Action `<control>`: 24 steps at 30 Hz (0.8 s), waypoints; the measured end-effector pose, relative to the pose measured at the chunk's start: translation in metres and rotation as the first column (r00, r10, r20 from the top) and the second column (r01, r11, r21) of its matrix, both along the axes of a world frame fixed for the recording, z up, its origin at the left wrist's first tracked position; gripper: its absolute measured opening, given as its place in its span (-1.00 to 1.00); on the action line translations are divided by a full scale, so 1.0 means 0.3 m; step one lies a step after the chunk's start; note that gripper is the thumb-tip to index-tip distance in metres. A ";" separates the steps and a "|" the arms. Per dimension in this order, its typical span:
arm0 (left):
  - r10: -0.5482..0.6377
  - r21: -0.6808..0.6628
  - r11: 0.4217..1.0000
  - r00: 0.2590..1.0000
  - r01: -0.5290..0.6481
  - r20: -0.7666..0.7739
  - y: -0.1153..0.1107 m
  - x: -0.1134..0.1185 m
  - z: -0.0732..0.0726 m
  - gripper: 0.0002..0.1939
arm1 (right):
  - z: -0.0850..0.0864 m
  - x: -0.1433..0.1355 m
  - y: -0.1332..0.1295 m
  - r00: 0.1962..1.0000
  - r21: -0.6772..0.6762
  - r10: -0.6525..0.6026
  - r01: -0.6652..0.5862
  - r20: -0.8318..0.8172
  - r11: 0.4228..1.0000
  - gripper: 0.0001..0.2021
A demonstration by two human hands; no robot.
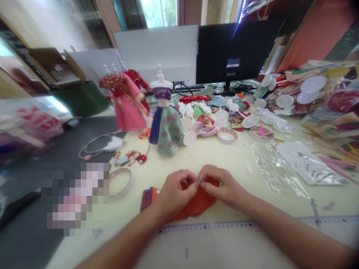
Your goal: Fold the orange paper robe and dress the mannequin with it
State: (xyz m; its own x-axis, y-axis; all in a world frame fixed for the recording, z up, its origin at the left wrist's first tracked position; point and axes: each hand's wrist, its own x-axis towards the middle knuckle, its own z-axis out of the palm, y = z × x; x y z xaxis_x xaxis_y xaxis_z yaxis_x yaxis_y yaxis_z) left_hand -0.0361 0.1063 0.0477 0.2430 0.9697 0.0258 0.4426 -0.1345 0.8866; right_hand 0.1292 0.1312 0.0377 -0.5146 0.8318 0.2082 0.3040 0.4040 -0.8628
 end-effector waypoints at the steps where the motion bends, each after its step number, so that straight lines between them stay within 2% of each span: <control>1: 0.008 -0.026 1.000 1.000 -0.008 0.020 0.001 -0.001 0.000 -0.91 | 0.000 0.001 0.000 1.000 -0.025 -0.001 0.001 0.000 1.000 -0.92; 6: 0.053 -0.142 0.989 0.992 -0.036 0.118 0.006 -0.002 0.009 -0.88 | -0.005 0.008 -0.001 0.999 -0.068 0.005 -0.007 -0.036 0.998 -0.94; 10: 0.053 -0.144 0.989 0.990 -0.034 0.128 0.005 -0.002 0.010 -0.85 | -0.008 0.010 -0.003 0.998 -0.067 0.003 -0.008 -0.066 0.998 -0.93; 12: 0.046 -0.082 0.996 0.994 -0.039 0.094 0.004 -0.004 0.003 -0.88 | -0.008 0.009 -0.003 0.997 -0.070 -0.003 -0.002 -0.071 0.998 -0.92; 14: 0.088 0.120 0.989 0.996 -0.090 0.024 0.002 -0.008 -0.009 -0.92 | -0.008 0.009 -0.004 0.997 -0.075 -0.011 0.006 -0.073 0.997 -0.92; 15: 0.126 0.274 0.955 0.992 -0.116 -0.016 0.000 -0.011 -0.014 -0.90 | -0.008 0.009 -0.004 0.997 -0.079 -0.018 0.012 -0.074 0.997 -0.91; 17: 0.197 0.575 0.811 0.976 -0.107 -0.095 -0.005 -0.018 -0.020 -0.86 | -0.008 0.009 -0.003 0.997 -0.088 -0.033 0.027 -0.072 0.996 -0.91; 19: 0.224 0.735 0.678 0.959 -0.024 -0.175 -0.010 -0.022 -0.021 -0.87 | -0.007 0.010 -0.003 0.997 -0.089 -0.039 0.033 -0.066 0.995 -0.90; 21: 0.231 0.776 0.629 0.943 0.044 -0.240 -0.012 -0.022 -0.017 -0.87 | -0.007 0.010 -0.002 0.997 -0.073 -0.041 0.037 -0.060 0.997 -0.90; 24: 0.233 0.771 0.631 0.929 0.082 -0.289 -0.011 -0.016 -0.013 -0.87 | -0.007 0.011 -0.004 0.998 -0.022 -0.043 0.042 -0.051 0.999 -0.90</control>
